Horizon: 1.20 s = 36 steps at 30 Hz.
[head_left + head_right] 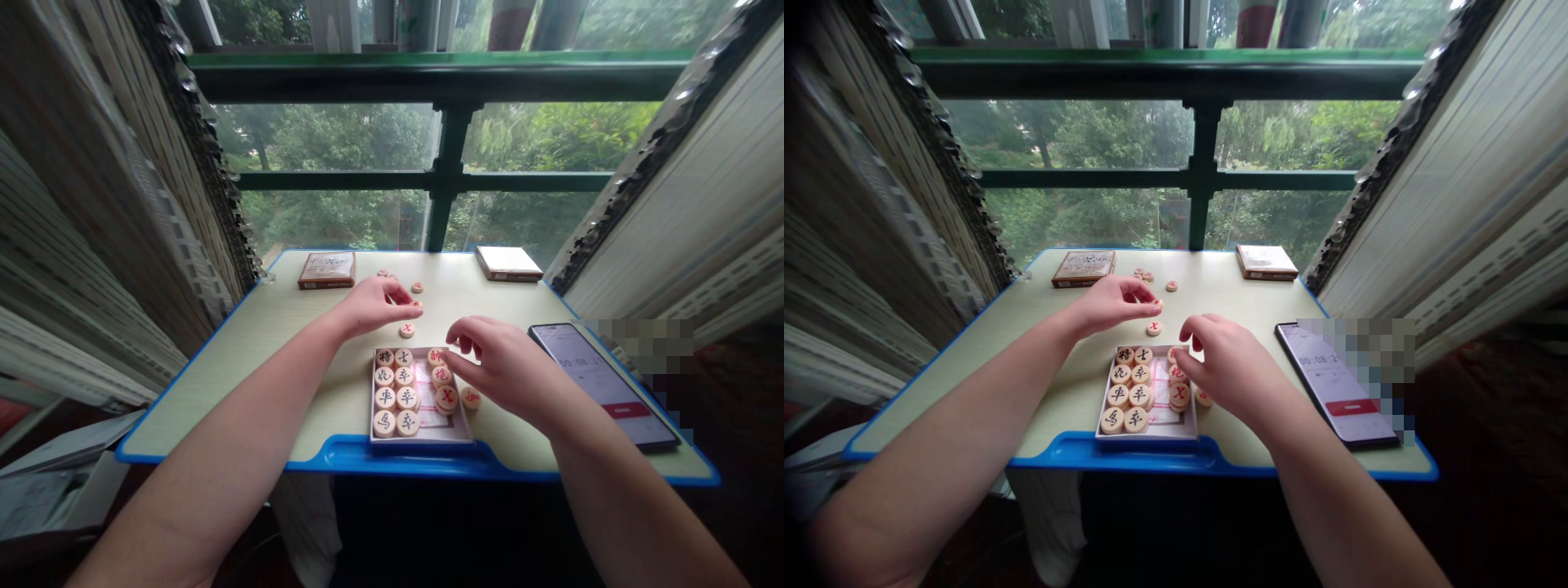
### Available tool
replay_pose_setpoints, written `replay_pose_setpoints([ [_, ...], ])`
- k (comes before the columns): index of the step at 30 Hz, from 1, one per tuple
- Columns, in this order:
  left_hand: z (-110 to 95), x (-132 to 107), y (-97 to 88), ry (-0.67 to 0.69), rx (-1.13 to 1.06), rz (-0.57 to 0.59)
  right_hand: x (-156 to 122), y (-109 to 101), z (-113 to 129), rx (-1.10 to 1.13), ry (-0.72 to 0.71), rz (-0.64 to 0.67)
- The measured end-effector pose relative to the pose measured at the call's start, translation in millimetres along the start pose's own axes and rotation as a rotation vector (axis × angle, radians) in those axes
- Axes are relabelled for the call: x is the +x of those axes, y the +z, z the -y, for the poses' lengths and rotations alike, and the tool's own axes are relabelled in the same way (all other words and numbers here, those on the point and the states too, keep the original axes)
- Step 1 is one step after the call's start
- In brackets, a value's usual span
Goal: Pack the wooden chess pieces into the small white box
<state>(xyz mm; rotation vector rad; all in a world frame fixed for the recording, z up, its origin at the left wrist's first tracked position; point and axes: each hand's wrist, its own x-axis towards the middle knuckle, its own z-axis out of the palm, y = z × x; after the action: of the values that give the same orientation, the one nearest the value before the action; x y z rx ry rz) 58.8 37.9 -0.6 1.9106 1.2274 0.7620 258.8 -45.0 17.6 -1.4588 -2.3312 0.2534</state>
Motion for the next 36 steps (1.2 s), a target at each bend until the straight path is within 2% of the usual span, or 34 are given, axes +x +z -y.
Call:
replay_pose_setpoints([
  [6, -12.2, -9.8, 3.4, 0.047, -0.212, 0.197, 9.0, 10.9, -8.0, 0.15, -0.036, -0.208],
  [13, -14.7, -12.4, 4.4, 0.12, -0.247, 0.307, 11.4, 11.7, -5.0, 0.35, -0.081, -0.153],
  [17, -15.4, -11.9, 4.9, 0.128, -0.24, 0.306, 12.1, 12.2, -4.6, 0.356, -0.09, -0.174],
  [24, -17.4, -12.8, 6.8, 0.097, -0.27, 0.265, 12.3, 9.3, -3.8, 0.499, -0.059, -0.139],
  [29, -18.7, -13.9, 8.4, 0.072, -0.352, 0.251, 14.5, 13.7, -8.3, 0.578, 0.024, -0.181],
  [33, -18.5, -14.1, 8.5, 0.102, -0.344, 0.243, 16.0, 18.1, -10.9, 0.749, 0.068, -0.161],
  [36, -17.9, -14.0, 9.3, 0.112, -0.341, 0.242, 16.2, 17.7, -10.1, 0.78, 0.095, -0.156],
])
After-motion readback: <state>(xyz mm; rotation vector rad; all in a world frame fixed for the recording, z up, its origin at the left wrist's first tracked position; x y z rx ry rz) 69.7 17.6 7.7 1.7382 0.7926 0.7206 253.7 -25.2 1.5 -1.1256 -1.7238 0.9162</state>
